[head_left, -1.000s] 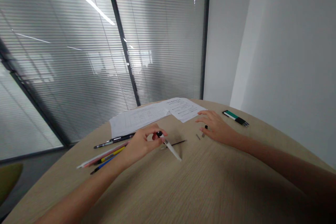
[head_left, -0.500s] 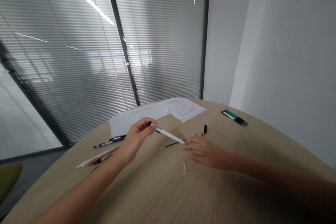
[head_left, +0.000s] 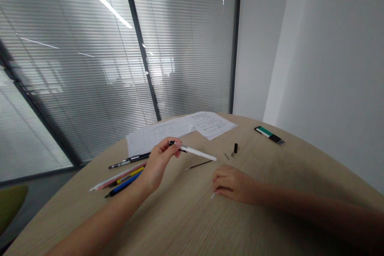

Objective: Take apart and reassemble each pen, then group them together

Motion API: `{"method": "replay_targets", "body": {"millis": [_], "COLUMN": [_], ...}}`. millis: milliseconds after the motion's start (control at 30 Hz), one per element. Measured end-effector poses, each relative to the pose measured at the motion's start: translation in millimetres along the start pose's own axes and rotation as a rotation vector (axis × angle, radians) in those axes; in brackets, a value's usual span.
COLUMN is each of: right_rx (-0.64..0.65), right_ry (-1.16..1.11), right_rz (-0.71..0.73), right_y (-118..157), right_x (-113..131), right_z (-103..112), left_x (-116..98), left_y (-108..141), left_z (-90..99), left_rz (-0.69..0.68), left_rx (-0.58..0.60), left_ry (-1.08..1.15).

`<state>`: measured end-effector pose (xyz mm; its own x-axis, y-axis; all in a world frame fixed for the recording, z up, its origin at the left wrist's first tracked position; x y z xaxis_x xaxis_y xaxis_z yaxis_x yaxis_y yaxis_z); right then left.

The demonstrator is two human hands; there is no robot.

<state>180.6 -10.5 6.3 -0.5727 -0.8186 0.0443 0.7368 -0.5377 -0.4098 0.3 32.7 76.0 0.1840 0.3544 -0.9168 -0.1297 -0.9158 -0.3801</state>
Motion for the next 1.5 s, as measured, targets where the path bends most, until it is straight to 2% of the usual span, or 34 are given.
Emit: {"method": "replay_targets", "body": {"millis": [67,133,267,333,467,600,933,1200,1500], "right_rx": [-0.034,-0.098,-0.217,-0.278,-0.352,-0.345,-0.335,-0.317,-0.411], "right_ry": [-0.004,-0.02,-0.125,-0.195,-0.266,-0.213,-0.101,-0.106,-0.273], "right_rz": [-0.092,-0.262,-0.636,-0.723,-0.718,-0.657,-0.562,-0.551,-0.677], "right_y": [1,2,9,11,14,14,12,10,18], "right_x": [-5,-15,-42,-50,-51,-43,-38,-36,-47], "right_z": [1,4,6,6,6,7,9,10,4], "left_x": [0,4,24,37,51,52,58,56,43], "left_y": [2,6,16,22,30,33,35,35,40], "left_z": [-1.2,-1.5,3.3,7.2,9.6,6.7,8.0,6.6,-6.3], "left_rz": [0.004,0.015,0.056,0.096,0.177,0.211,0.26,0.224,0.107], "left_rx": [-0.052,-0.107,-0.216,-0.275,-0.306,-0.254,-0.27,-0.224,-0.084], "left_ry": [0.026,0.054,0.099,0.142,0.202,0.198,0.237,0.09,-0.194]}}
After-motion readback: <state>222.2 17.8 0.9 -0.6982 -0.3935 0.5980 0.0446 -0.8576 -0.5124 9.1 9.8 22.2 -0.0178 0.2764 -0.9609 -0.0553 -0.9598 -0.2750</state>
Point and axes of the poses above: each hand's wrist, its own y-axis away from the middle knuckle, its own z-axis out of the back of the hand, x = y × z, the point moved 4 cm from there along -y, towards the middle knuckle, and after that the axes turned 13 degrees about y, right-handed, at the moved point
